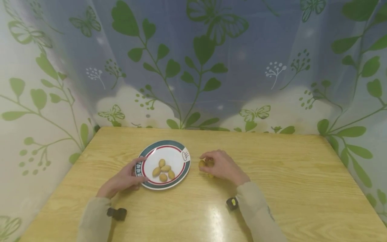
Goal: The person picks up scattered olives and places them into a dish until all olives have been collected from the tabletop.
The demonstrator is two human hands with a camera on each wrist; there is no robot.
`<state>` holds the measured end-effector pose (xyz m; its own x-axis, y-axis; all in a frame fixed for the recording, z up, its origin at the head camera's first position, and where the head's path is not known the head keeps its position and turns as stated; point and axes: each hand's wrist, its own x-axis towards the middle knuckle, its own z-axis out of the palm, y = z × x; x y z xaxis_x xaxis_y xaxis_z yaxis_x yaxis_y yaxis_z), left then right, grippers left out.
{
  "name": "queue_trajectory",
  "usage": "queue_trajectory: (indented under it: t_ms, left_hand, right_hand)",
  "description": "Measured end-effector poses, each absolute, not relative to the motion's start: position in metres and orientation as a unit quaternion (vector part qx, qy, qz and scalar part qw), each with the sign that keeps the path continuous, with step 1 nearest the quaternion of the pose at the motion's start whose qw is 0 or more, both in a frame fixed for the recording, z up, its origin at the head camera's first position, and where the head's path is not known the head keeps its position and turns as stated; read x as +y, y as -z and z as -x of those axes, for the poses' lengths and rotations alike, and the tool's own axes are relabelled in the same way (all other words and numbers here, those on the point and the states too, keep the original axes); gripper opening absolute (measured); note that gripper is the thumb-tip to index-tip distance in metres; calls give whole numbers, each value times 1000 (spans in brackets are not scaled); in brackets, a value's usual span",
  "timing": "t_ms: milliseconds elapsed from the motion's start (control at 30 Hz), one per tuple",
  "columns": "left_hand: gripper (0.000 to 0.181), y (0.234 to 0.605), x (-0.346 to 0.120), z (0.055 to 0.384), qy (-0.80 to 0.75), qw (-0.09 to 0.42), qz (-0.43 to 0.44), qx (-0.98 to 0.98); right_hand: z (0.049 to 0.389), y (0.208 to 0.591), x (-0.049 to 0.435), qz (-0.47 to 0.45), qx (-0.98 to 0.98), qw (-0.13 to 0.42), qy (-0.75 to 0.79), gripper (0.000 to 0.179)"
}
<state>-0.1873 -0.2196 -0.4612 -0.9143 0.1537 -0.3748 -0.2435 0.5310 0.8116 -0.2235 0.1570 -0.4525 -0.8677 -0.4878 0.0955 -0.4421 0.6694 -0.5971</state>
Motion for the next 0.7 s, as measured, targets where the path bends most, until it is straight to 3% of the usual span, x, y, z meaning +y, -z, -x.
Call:
queue_trajectory:
  t_ms: [700]
  left_hand:
    - [85,462,-220,188,-482,205,34,851]
  right_hand:
    - [226,458,154,225,920,66,314,35]
